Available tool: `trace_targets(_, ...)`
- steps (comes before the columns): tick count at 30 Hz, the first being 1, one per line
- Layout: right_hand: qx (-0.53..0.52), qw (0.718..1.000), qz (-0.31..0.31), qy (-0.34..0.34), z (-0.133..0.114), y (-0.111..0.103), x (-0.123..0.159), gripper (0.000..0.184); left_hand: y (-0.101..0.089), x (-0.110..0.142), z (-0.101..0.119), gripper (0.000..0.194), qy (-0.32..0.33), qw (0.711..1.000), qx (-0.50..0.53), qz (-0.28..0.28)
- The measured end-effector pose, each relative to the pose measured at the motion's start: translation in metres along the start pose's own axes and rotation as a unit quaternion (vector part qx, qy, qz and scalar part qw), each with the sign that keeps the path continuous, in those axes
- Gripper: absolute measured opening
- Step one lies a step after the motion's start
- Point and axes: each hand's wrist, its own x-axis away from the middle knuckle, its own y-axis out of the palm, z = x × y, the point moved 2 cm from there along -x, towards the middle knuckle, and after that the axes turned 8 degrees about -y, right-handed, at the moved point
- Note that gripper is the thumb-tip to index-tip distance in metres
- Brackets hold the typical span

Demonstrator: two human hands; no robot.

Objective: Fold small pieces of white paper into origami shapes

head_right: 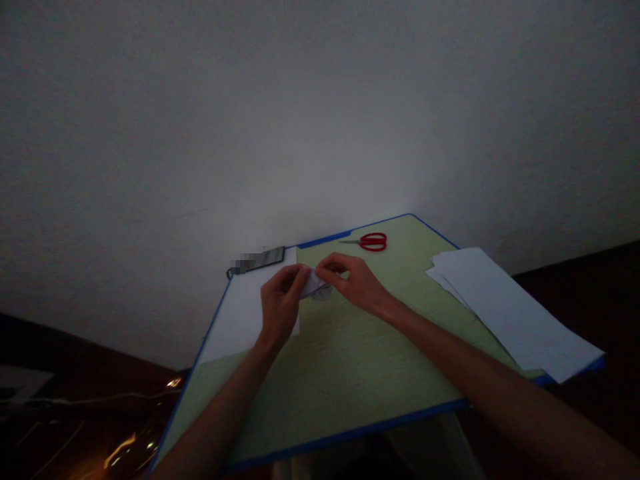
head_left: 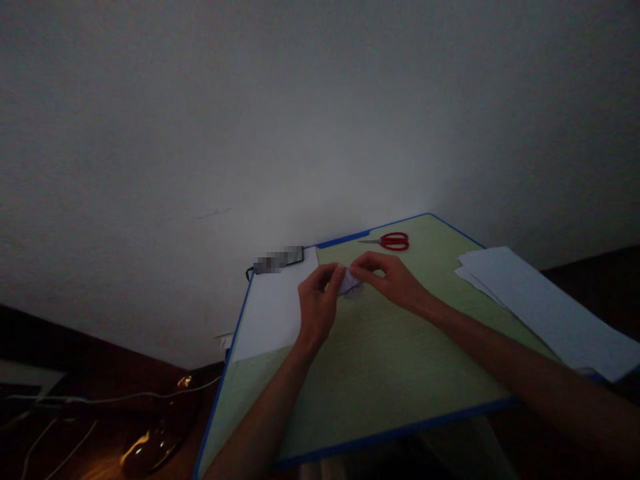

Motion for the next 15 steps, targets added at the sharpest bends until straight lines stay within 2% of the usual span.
trace_targets(6, 0.044, 0.999, 0.003, -0.005, -0.0018, -0.0027, -0.0013, 0.015, 0.0021, -0.0011, -0.0040, 0.027, -0.042, 0.999, 0.024, -0.017)
trace_targets(11, 0.049, 0.998, 0.025, -0.003, -0.0041, -0.0044, -0.0009, 0.013, 0.0063, -0.0034, -0.0091, 0.028, -0.107, 0.986, 0.092, -0.087)
trace_targets(15, 0.038, 0.999, 0.023, 0.010, -0.0009, -0.0047, -0.0011, 0.015, 0.0048, -0.0041, -0.0082, 0.028, -0.093, 0.989, 0.061, -0.092)
